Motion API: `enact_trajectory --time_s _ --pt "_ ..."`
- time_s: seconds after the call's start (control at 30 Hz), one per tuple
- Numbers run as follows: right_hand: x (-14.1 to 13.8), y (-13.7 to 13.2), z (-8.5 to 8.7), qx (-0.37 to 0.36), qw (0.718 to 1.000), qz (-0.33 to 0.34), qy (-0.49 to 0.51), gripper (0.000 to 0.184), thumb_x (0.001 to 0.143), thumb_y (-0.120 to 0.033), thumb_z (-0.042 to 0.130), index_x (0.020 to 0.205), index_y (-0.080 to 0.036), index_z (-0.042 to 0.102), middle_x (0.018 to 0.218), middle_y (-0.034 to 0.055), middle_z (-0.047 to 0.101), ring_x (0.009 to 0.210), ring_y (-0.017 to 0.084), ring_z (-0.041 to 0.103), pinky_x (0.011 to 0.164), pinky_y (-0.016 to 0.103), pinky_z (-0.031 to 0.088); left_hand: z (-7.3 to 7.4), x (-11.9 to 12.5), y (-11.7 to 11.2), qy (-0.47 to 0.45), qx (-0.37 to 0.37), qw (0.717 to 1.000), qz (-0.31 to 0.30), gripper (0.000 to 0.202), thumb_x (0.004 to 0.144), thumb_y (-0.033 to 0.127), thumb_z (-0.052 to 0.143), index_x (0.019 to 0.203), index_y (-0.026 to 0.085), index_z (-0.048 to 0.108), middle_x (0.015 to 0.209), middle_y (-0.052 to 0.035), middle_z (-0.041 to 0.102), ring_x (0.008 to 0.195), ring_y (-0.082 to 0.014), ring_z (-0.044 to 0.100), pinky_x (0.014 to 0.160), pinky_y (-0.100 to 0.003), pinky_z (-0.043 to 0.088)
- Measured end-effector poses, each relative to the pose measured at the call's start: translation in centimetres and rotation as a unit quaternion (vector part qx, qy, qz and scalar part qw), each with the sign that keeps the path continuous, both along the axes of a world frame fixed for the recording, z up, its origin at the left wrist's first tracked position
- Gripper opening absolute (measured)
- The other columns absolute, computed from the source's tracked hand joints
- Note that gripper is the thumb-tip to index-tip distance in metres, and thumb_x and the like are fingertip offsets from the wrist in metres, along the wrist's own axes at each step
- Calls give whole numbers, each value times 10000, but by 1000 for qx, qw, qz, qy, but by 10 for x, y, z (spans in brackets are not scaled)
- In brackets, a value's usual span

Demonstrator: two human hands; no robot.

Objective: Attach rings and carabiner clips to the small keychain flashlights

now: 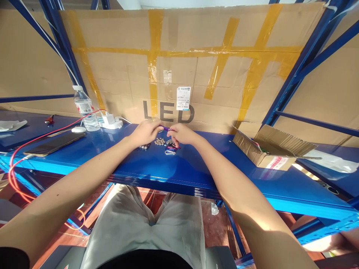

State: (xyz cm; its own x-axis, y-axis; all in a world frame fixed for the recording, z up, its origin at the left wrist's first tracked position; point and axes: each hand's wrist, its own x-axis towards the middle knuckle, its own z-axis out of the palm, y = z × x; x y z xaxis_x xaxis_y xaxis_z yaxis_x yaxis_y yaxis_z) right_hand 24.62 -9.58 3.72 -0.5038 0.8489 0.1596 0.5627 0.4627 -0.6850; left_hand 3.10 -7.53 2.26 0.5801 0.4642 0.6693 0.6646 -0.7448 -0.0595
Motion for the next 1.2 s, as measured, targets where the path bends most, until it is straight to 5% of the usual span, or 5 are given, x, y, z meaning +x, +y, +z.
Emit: enact_trajectory --time_s 0.37,0.6,0.77,0.97,1.2 --pt "2 3 -3 73 996 -47 -30 240 1014 -230 508 814 -172 626 536 -30 549 457 135 577 525 275 432 0 3 -7 68 -10 996 49 320 1037 225 342 1080 158 652 979 -135 706 916 -279 677 740 -371 498" --pt "1 7 -4 90 994 -57 -10 256 987 -236 505 747 -186 579 576 -34 503 441 118 533 501 277 409 -3 5 -4 73 2 997 -4 305 1064 379 399 1163 164 591 1034 -131 714 981 -284 676 810 -390 515" --pt "2 5 -3 105 993 -45 -29 232 979 -250 487 817 -182 638 649 -10 560 497 126 522 543 282 393 -3 3 -2 55 13 998 -12 311 1067 330 360 1072 190 637 966 -107 719 924 -266 678 795 -375 492" --pt "4 5 -3 212 974 -23 -81 307 966 -272 511 670 -193 530 658 -1 552 642 146 463 635 295 325 -4 3 -2 32 -60 997 24 364 1052 335 347 949 192 665 822 -84 689 792 -260 666 714 -364 470" --pt "5 6 -4 205 975 -34 -79 333 987 -290 521 668 -199 497 643 -9 519 640 151 425 642 303 291 -7 0 2 -54 -132 989 -29 319 1042 291 327 1103 205 628 823 -46 677 777 -226 640 721 -344 474"
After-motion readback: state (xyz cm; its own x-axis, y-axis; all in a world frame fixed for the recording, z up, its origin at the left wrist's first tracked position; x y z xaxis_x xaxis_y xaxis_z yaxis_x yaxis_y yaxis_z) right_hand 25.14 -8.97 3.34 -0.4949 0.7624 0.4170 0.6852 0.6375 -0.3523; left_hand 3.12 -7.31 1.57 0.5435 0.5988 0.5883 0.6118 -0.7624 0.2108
